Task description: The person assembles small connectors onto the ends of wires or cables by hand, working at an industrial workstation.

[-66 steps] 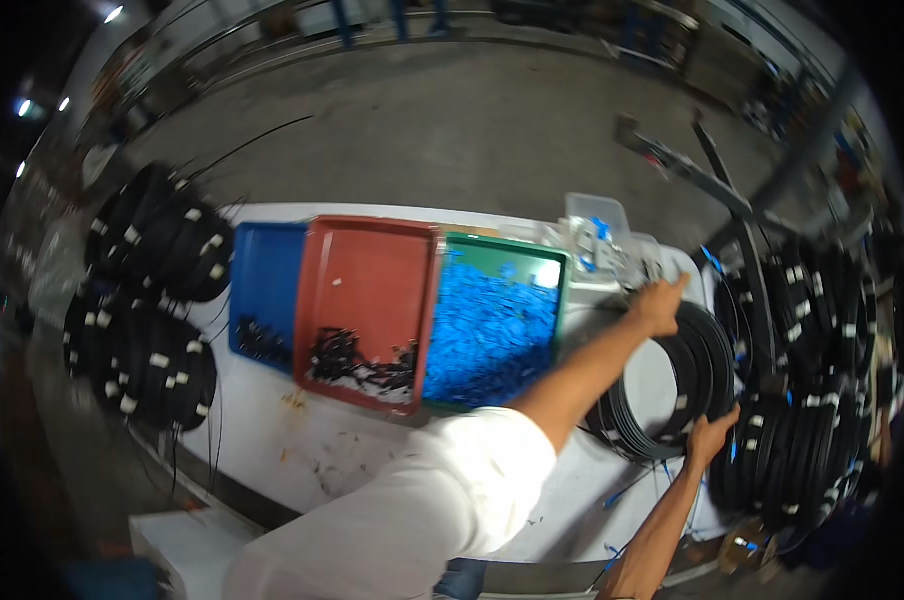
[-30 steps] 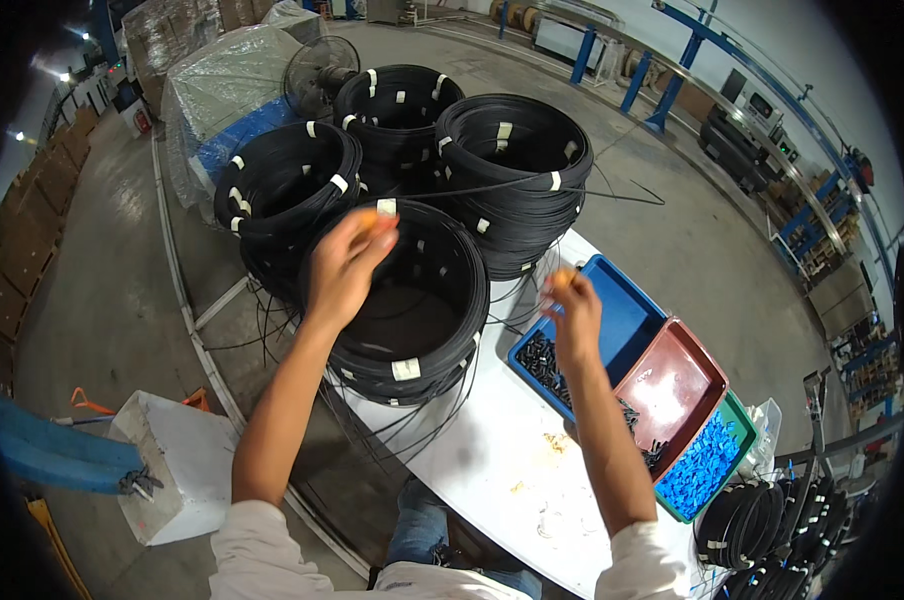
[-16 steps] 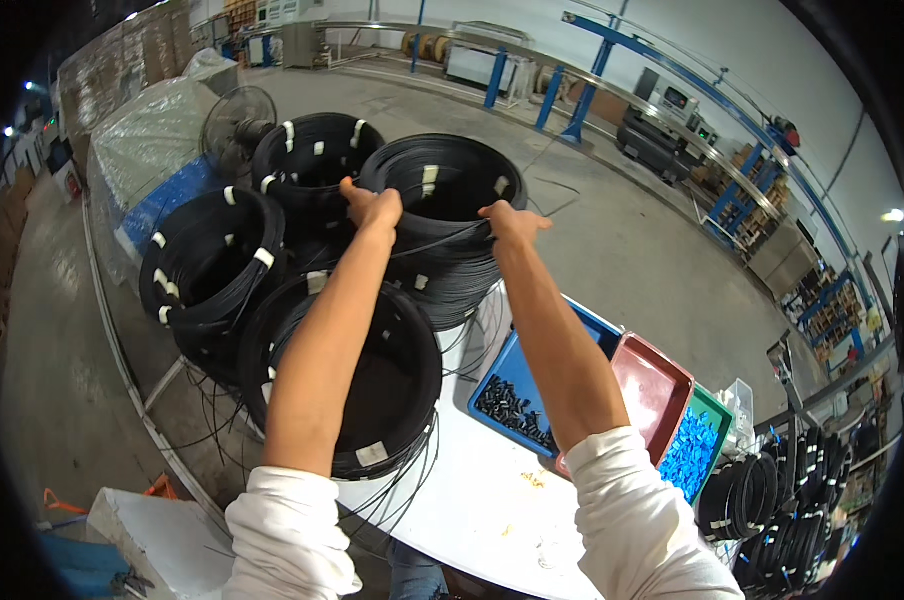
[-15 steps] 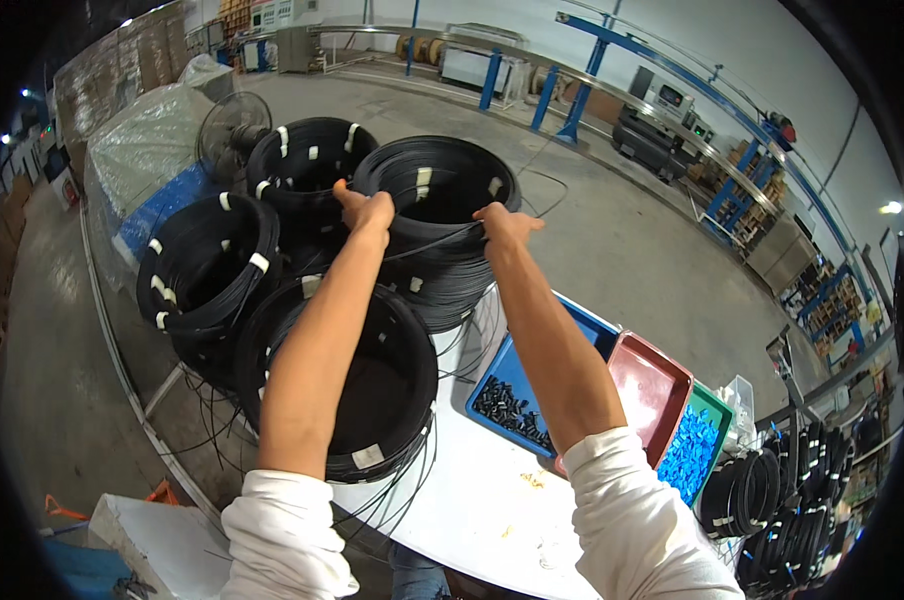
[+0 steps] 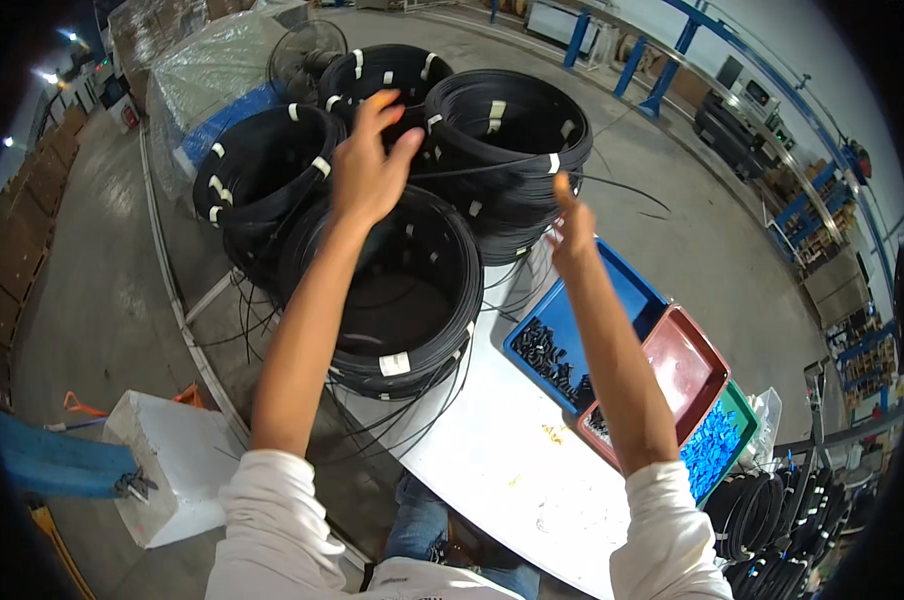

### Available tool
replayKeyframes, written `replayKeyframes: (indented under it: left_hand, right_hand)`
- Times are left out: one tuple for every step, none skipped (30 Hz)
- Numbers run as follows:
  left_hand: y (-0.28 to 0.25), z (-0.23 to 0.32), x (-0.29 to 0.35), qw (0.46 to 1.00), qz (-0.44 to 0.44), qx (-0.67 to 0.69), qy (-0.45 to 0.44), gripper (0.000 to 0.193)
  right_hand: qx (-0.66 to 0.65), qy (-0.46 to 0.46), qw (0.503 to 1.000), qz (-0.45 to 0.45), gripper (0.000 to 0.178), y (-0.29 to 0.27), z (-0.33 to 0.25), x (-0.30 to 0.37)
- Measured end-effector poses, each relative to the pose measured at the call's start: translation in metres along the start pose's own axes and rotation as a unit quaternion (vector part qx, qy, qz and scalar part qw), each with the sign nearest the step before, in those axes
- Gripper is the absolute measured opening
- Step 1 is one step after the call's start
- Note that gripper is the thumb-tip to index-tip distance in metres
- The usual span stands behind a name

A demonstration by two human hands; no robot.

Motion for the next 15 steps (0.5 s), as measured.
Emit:
replayKeyframes:
  left_hand:
    - [-0.033,-0.002,0.025,0.999,0.014,-0.039,-0.024,0.048]
    - [-0.062,-0.011,0.049,0.997,0.026,-0.071,-0.007,0.044]
    - [-0.089,-0.012,0.072,0.989,0.041,-0.141,-0.001,0.043]
    - [-0.104,-0.013,0.099,0.973,0.049,-0.225,-0.024,0.048]
    - [-0.12,-0.011,0.123,0.96,0.038,-0.269,-0.063,0.057]
    - [-0.13,-0.012,0.143,0.955,0.026,-0.259,-0.143,0.068]
    - [-0.124,-0.014,0.16,0.959,0.026,-0.204,-0.193,0.073]
    - [-0.124,-0.02,0.172,0.957,0.028,-0.159,-0.243,0.078]
    - [-0.123,-0.041,0.183,0.96,0.057,-0.09,-0.26,0.082]
    - [-0.122,-0.058,0.193,0.957,0.084,-0.016,-0.276,0.086]
    - [-0.116,-0.054,0.19,0.965,0.083,-0.008,-0.248,0.089]
    - [-0.112,-0.023,0.174,0.954,0.068,0.016,-0.29,0.091]
    - [-0.111,-0.025,0.172,0.949,0.092,0.053,-0.297,0.093]
    - [-0.113,-0.025,0.172,0.942,0.117,0.088,-0.303,0.096]
    - [-0.114,-0.023,0.173,0.942,0.118,0.09,-0.301,0.096]
  right_hand:
    - [0.012,0.001,0.999,-0.05,0.105,0.013,0.019,0.032]
    - [0.023,-0.004,0.995,-0.1,0.105,0.029,0.033,0.069]
    - [0.041,-0.035,0.986,-0.158,0.105,0.038,0.05,0.084]
    - [0.063,-0.067,0.974,-0.207,0.105,0.041,0.065,0.095]
    - [0.1,-0.101,0.967,-0.212,0.105,0.052,0.07,0.121]
    - [0.137,-0.136,0.958,-0.213,0.105,0.061,0.07,0.143]
    - [0.224,-0.22,0.936,-0.16,0.104,0.058,0.09,0.129]
    - [0.223,-0.22,0.936,-0.163,0.104,0.06,0.093,0.128]
    - [0.18,-0.198,0.949,-0.168,0.1,0.064,0.094,0.13]
    - [0.14,-0.174,0.96,-0.169,0.098,0.066,0.094,0.129]
    - [0.137,-0.171,0.96,-0.172,0.1,0.064,0.093,0.127]
    - [0.138,-0.17,0.96,-0.173,0.1,0.066,0.087,0.134]
    - [0.136,-0.157,0.962,-0.175,0.102,0.066,0.08,0.142]
    - [0.132,-0.145,0.964,-0.181,0.104,0.067,0.071,0.154]
    - [0.132,-0.148,0.963,-0.18,0.104,0.066,0.062,0.162]
Point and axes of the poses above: each hand's wrist, its own x-axis away from the middle knuckle, its own y-axis out of the palm, z = x × y, the point moved 1 cm from there along -x, towards the middle knuckle, and after that the axes turned 1 degree about x, right-handed, at the moved point
